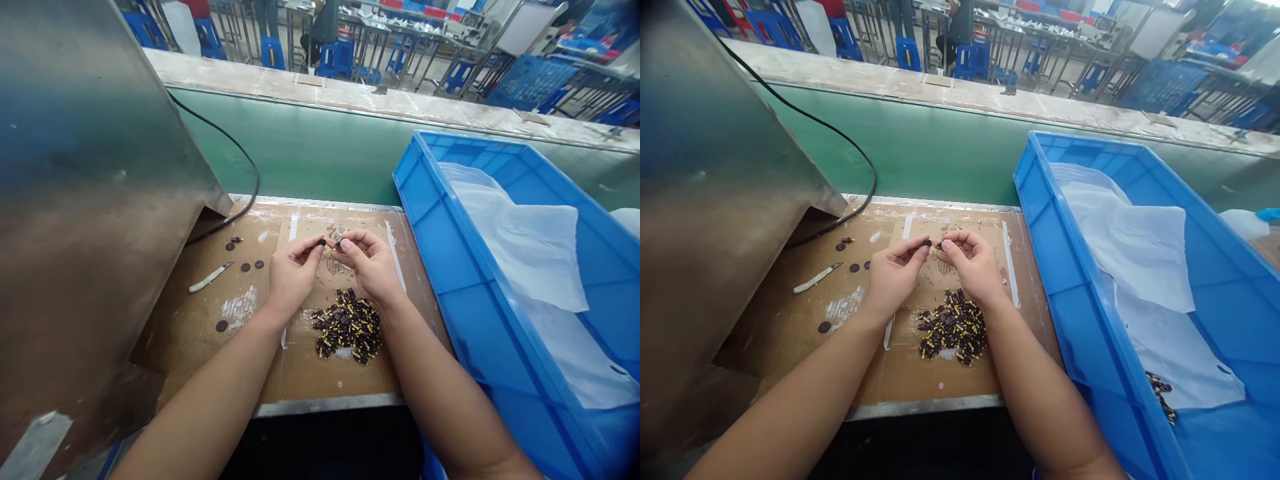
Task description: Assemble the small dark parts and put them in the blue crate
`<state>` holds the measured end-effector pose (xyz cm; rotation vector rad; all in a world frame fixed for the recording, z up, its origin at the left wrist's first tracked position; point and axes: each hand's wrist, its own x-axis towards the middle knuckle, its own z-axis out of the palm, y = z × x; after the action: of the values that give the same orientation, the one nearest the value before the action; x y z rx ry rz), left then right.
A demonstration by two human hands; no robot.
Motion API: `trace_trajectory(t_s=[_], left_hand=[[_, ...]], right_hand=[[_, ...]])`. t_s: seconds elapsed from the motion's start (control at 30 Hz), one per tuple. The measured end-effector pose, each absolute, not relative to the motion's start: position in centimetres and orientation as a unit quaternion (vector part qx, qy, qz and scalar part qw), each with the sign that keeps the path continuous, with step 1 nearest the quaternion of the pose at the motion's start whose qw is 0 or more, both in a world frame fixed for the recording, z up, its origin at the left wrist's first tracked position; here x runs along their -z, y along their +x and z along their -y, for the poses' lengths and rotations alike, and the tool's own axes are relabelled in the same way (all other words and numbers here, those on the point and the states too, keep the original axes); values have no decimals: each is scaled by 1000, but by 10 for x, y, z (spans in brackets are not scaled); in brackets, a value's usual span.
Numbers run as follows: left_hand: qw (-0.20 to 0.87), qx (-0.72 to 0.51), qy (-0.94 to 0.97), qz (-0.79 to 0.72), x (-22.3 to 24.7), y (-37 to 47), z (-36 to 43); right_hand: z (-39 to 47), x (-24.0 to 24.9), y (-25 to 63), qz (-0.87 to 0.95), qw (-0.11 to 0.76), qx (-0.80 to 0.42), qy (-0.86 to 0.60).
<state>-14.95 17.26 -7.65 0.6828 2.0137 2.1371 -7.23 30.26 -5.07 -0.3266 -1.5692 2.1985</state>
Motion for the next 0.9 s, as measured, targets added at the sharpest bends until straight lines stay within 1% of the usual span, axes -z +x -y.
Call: trace_trajectory(t_s=[0.1, 0.23, 0.3, 0.37, 0.47, 0.53, 0.63, 0.7, 0.9], left_hand=[[-1, -679, 287, -675, 73, -151, -169], [-126, -609, 383, -683, 66, -153, -162], [-141, -604, 412, -668, 63, -152, -161], [-108, -645, 391, -647, 61, -149, -162], [14, -771, 257, -582, 61, -146, -167], [112, -836, 157, -514, 63, -146, -170], [202, -863, 90, -455, 67, -147, -172], [225, -865, 77, -442, 70, -147, -171], [235, -872, 55, -425, 70, -146, -169]], right_hand=[[-304, 48, -72, 533, 193, -814, -130], [-308, 43, -70, 466, 143, -859, -153], [-309, 42, -69, 442, 126, -874, -155], [-309, 41, -69, 438, 115, -879, -151], [-304, 42, -69, 460, 127, -867, -140], [-296, 43, -69, 499, 174, -838, -134], [-285, 43, -68, 570, 261, -769, -124], [-280, 42, -67, 599, 287, -738, -117], [-276, 40, -63, 653, 303, -688, -88]])
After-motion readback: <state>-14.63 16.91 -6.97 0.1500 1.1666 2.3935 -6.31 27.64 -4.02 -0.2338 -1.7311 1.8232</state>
